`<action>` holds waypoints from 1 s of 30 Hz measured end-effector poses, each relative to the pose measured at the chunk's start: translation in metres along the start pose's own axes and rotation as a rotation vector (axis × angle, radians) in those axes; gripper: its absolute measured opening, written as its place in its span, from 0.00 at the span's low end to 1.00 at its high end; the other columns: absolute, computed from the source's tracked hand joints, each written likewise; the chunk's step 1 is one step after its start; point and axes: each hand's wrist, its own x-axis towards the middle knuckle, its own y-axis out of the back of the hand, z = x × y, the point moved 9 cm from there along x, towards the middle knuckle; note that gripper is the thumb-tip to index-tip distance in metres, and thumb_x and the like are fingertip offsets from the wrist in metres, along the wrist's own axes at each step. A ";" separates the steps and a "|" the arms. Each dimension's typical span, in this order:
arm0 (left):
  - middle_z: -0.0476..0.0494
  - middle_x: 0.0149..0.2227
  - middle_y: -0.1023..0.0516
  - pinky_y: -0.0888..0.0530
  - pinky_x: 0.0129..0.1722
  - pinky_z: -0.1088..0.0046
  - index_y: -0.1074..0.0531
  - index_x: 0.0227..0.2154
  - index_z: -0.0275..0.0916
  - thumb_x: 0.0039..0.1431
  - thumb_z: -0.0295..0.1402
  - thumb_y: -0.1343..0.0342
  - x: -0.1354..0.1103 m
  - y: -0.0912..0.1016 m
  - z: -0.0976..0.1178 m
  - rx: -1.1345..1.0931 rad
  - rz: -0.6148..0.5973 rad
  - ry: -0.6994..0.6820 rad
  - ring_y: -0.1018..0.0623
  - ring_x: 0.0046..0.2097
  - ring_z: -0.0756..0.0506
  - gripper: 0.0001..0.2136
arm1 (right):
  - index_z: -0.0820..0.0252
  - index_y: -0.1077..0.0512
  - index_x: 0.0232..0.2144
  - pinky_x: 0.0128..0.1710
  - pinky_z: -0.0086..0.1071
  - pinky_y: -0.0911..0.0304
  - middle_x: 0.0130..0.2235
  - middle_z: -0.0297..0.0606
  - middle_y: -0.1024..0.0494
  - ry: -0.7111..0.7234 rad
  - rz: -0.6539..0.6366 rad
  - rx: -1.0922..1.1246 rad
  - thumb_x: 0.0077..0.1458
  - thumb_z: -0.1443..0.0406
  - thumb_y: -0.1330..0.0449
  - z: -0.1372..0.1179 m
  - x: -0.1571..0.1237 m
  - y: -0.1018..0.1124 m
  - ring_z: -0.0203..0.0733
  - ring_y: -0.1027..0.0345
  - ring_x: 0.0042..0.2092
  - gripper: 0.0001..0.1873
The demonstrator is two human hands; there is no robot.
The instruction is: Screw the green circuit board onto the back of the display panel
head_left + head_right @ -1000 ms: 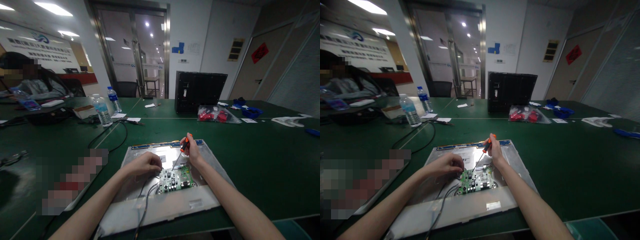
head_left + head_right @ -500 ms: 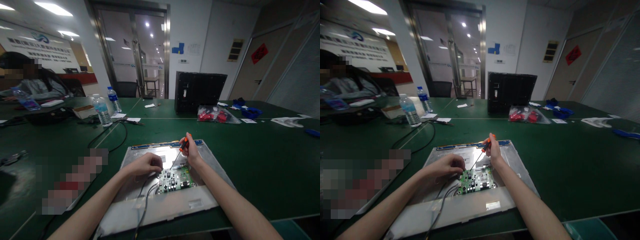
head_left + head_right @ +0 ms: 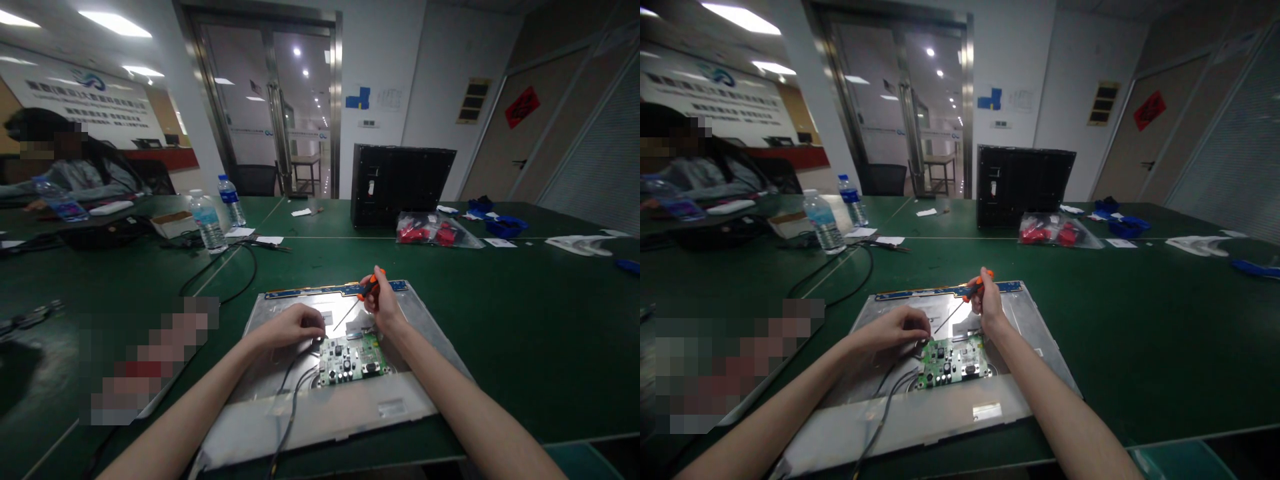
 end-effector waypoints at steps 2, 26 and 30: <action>0.47 0.27 0.22 0.31 0.33 0.73 0.23 0.28 0.35 0.52 0.37 0.40 0.000 0.001 -0.001 0.016 0.015 0.002 0.25 0.31 0.46 0.09 | 0.60 0.34 0.19 0.12 0.20 0.63 0.10 0.22 0.43 0.001 0.008 0.010 0.44 0.42 0.38 -0.001 0.000 0.000 0.25 0.57 0.12 0.27; 0.47 0.29 0.23 0.33 0.34 0.74 0.20 0.29 0.37 0.51 0.37 0.36 -0.011 -0.001 0.003 0.035 0.049 -0.101 0.27 0.33 0.46 0.08 | 0.57 0.34 0.50 0.23 0.25 0.39 0.33 0.34 0.22 0.646 -0.156 -0.465 0.53 0.59 0.36 -0.045 -0.051 -0.046 0.35 0.31 0.28 0.22; 0.47 0.28 0.24 0.33 0.33 0.74 0.20 0.29 0.36 0.51 0.34 0.37 -0.011 -0.002 -0.002 0.014 0.062 -0.076 0.27 0.32 0.47 0.06 | 0.56 0.46 0.61 0.24 0.27 0.41 0.29 0.30 0.26 0.854 -0.189 -0.662 0.56 0.61 0.37 -0.051 -0.068 -0.066 0.36 0.33 0.25 0.34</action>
